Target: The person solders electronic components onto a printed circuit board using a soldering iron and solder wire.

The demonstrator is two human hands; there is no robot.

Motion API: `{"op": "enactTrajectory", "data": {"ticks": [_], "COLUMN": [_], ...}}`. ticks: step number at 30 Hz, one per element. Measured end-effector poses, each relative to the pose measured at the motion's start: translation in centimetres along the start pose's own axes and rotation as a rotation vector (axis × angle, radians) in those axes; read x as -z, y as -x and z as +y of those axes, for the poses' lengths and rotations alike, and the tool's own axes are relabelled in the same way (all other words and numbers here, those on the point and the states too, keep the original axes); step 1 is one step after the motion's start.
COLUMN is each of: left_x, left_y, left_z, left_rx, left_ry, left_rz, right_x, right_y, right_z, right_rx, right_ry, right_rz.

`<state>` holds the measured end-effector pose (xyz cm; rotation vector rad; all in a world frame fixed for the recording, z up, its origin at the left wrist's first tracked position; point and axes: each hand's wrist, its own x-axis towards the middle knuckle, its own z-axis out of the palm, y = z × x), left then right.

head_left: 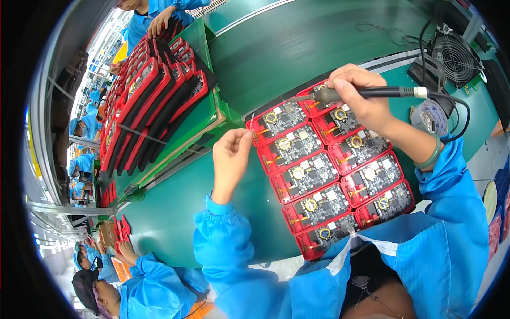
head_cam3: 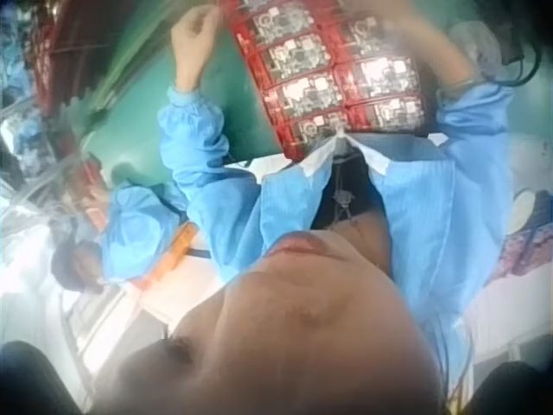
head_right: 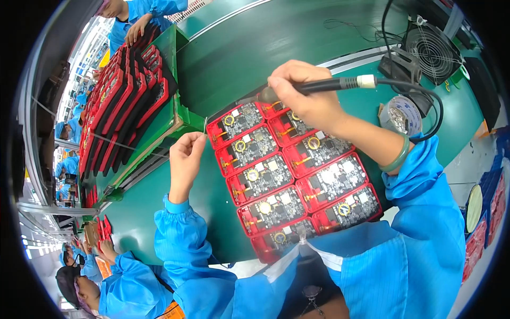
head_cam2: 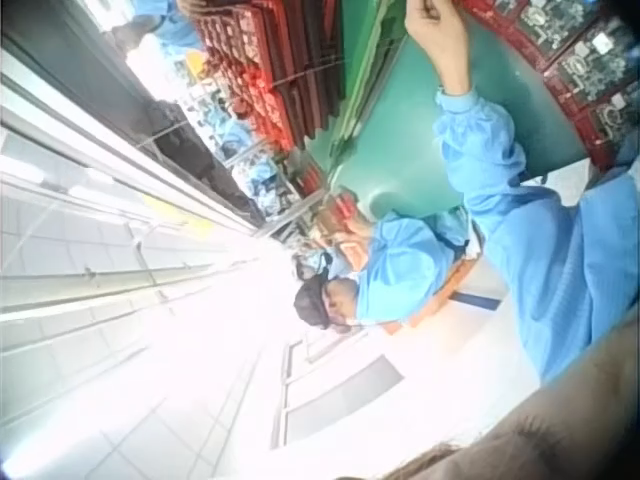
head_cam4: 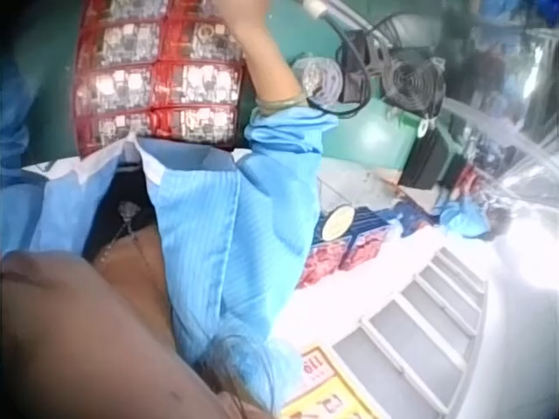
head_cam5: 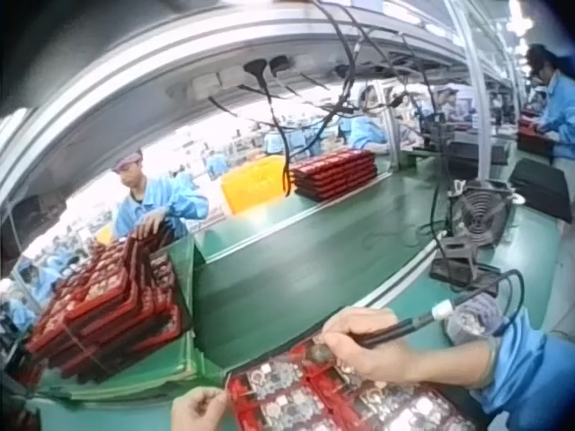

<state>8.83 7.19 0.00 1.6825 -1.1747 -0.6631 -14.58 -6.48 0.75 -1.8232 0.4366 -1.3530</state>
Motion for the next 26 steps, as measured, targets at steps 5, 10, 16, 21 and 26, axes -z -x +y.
{"op": "enactTrajectory", "data": {"ticks": [5,10,16,21,26], "left_x": [1.2,3.4,5.6,4.3,4.6], "left_y": [3.2,8.2,16.2,19.8,22.2], "left_z": [0.9,-1.8,-2.2,-0.3,-1.9], "left_rx": [-0.029,0.027,0.131,0.297,0.211], "left_ry": [-0.212,-0.323,-0.242,-0.027,-0.131], "left_rz": [-0.006,-0.098,-0.096,-0.072,-0.112], "right_x": [3.3,11.1,20.2,24.1,26.0], "right_y": [1.5,5.6,11.2,11.3,8.5], "right_z": [-3.7,-7.7,-8.6,-4.9,0.5], "right_rx": [0.06,0.217,0.108,-0.102,-0.32], "right_ry": [0.011,0.112,0.207,0.348,0.253], "right_rz": [0.015,0.246,0.711,0.817,0.823]}}
